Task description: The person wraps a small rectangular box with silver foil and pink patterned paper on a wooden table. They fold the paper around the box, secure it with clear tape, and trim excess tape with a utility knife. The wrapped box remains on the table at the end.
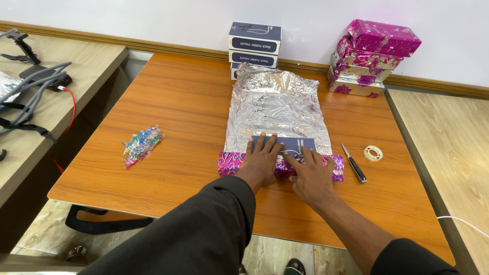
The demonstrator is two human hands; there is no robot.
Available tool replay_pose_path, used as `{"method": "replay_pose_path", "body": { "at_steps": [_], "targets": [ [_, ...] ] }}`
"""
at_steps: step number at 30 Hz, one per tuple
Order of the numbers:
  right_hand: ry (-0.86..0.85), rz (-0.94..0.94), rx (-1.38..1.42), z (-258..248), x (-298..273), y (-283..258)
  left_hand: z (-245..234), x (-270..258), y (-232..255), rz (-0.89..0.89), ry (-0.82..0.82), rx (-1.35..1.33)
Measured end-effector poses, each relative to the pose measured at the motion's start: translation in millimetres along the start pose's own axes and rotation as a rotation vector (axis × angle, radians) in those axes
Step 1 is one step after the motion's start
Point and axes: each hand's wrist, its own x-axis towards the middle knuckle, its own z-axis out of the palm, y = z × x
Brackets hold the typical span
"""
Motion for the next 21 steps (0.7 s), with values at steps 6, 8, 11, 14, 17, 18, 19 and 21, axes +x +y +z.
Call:
{"method": "replay_pose_path", "body": {
  "at_steps": [6, 8, 11, 14, 17, 18, 19, 21],
  "targets": [
    [-0.012, 0.046, 0.067, 3, -2, 0, -4, -2, -1, 0.014, 0.026, -0.013],
    [0.023, 0.054, 0.129, 2, -3, 4, -4, 0, -2, 0.021, 0.04, -0.011],
    [0.003, 0.019, 0.077, 1, -2, 9, 0, 6, -3, 0.024, 0.077, -0.035],
    [0.125, -0.095, 0.062, -2, -4, 9, 6, 12, -10, 0.037, 0.135, -0.116],
    [0.087, -0.116, 0.026, -8, -2, 7, 10, 16, -17, 0.076, 0.234, -0.19],
    [0.049, -0.092, 0.036, -11, -1, 6, 9, 18, -18, 0.09, 0.266, -0.191],
    [0.011, -0.069, 0.047, -14, 1, 5, 7, 19, -18, 0.104, 0.297, -0.193],
    [-0.022, -0.043, 0.056, -19, 4, 3, 0, 17, -19, 0.059, 0.202, -0.217]
  ]
}}
